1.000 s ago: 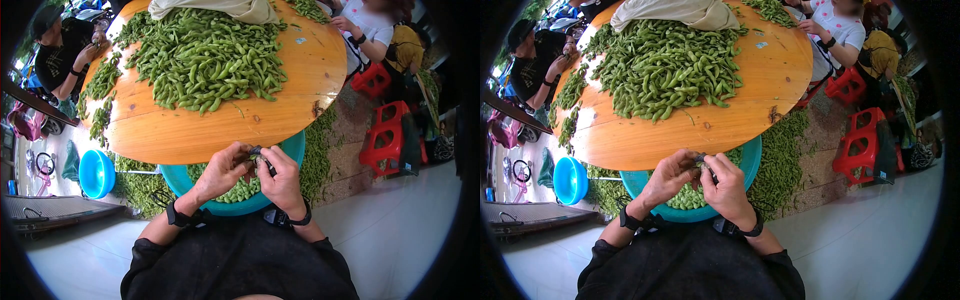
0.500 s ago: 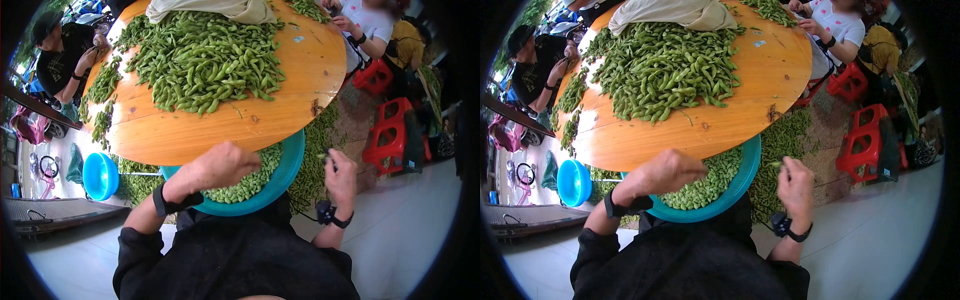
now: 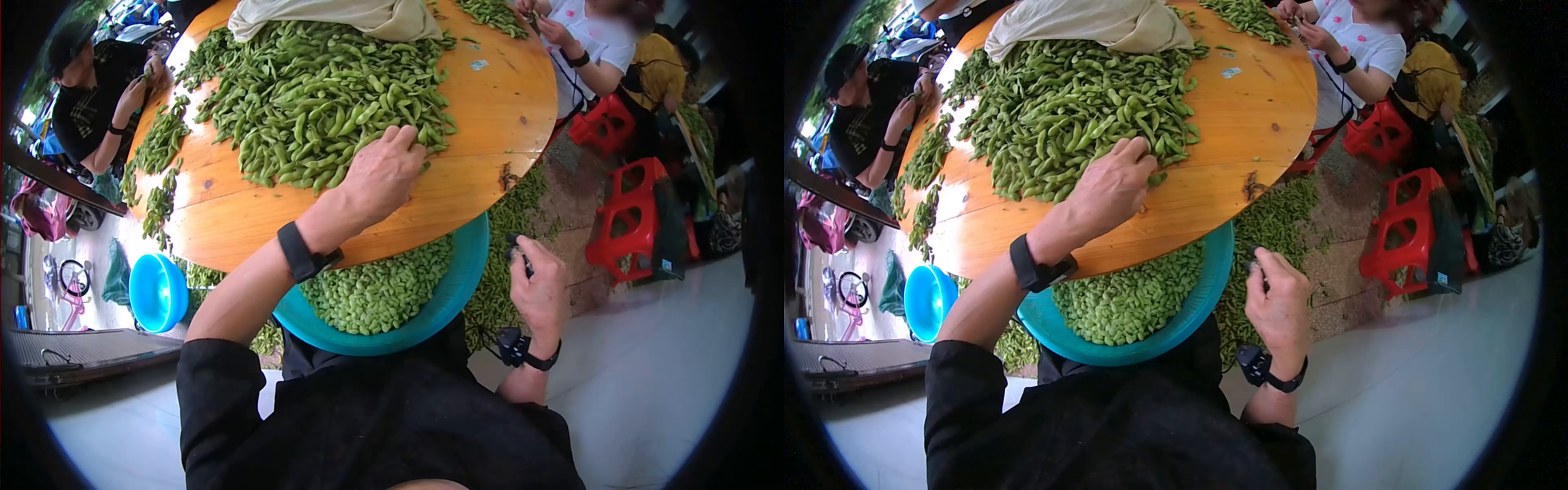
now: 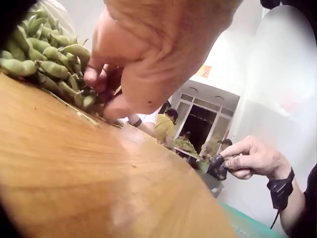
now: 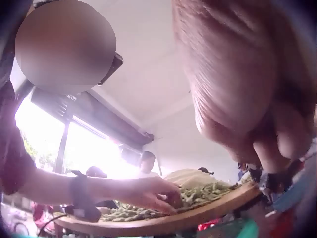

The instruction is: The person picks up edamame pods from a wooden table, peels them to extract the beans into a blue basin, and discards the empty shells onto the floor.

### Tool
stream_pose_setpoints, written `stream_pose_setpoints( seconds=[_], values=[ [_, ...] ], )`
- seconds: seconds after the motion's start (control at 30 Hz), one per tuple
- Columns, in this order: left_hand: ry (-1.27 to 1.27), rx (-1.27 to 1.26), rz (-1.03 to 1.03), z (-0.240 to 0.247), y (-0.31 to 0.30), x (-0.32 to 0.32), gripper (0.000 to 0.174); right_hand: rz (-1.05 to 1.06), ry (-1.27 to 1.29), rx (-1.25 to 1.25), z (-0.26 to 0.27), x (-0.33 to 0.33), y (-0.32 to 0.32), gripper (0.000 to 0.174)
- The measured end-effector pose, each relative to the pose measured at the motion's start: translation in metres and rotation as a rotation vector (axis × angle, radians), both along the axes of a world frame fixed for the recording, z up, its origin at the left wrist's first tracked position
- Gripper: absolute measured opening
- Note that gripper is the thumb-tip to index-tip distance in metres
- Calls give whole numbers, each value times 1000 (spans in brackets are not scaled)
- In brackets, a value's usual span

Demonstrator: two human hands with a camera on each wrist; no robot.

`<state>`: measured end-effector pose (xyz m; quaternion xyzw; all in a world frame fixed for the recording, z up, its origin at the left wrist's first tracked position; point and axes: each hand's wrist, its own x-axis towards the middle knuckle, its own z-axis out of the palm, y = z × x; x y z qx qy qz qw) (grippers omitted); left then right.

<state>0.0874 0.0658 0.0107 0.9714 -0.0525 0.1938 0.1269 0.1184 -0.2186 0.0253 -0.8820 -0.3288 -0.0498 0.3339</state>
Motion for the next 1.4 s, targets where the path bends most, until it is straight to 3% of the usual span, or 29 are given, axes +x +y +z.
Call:
stream_pose_setpoints(
  seconds=[0.13, 0.17, 0.2, 0.23, 0.27, 0.33, 0.43, 0.6, 0.67, 0.7, 0.73, 0.8, 0.9, 0.93, 0.97, 1.0, 1.03, 1.1, 1.17, 1.27, 1.37, 1.4],
  values=[
    [-201, -112, -8, 15, -2, -23, 18, 77, 275, 248, -6, -9, 42, 21],
    [-77, -364, 18, 26, -6, -32, 17, 102, 393, 320, -10, -9, 54, 21],
    [50, -615, 46, 30, -9, -41, 17, 111, 668, 451, -9, -12, 66, 22],
    [49, -617, 49, 27, -10, -49, 17, 122, 944, 579, -7, -15, 78, 24],
    [103, -764, 74, 22, -11, -56, 15, 164, 1058, 657, -9, -16, 88, 24],
    [208, -1068, 128, 19, -17, -71, 10, 236, 1143, 714, -8, -20, 98, 24],
    [169, -1048, 168, 5, -21, -85, 10, 294, 1203, 774, -9, -27, 103, 23],
    [157, -984, 215, -5, -30, -96, 12, 307, 1123, 635, -13, -31, 98, 21],
    [133, -1348, 68, -16, -30, -97, 14, 340, 1127, 640, -15, -29, 96, 20],
    [134, -1349, 70, -14, -28, -100, 14, 373, 1131, 648, -16, -27, 94, 19],
    [229, -1617, 1, -10, -24, -104, 15, 373, 1133, 648, -15, -25, 92, 19],
    [293, -2066, -170, -15, -29, -107, 17, 512, 1470, 741, -12, -21, 86, 18],
    [250, -2214, -266, -22, -37, -110, 17, 578, 1568, 821, -22, -19, 84, 19],
    [258, -2211, -215, -18, -37, -110, 15, 578, 1568, 821, -21, -22, 83, 19],
    [257, -2213, -215, -19, -40, -109, 15, 480, 1398, 739, -18, -26, 85, 18],
    [196, -2047, -91, -19, -45, -108, 14, 385, 1227, 657, -16, -30, 86, 17],
    [138, -1876, 27, -19, -48, -107, 15, 385, 1227, 656, -15, -34, 89, 17],
    [139, -1767, 91, -11, -55, -108, 13, 325, 643, 478, -14, -42, 93, 16],
    [140, -1658, 158, -10, -55, -110, 12, 299, 715, 473, -10, -47, 93, 16],
    [160, -1618, 119, -15, -49, -111, 10, 311, 513, 441, -9, -48, 94, 16],
    [245, -1693, 128, -9, -40, -112, 18, 280, 581, 491, -14, -49, 95, 15],
    [290, -1672, 101, -7, -36, -112, 22, 288, 498, 450, -19, -48, 95, 16]
  ],
)
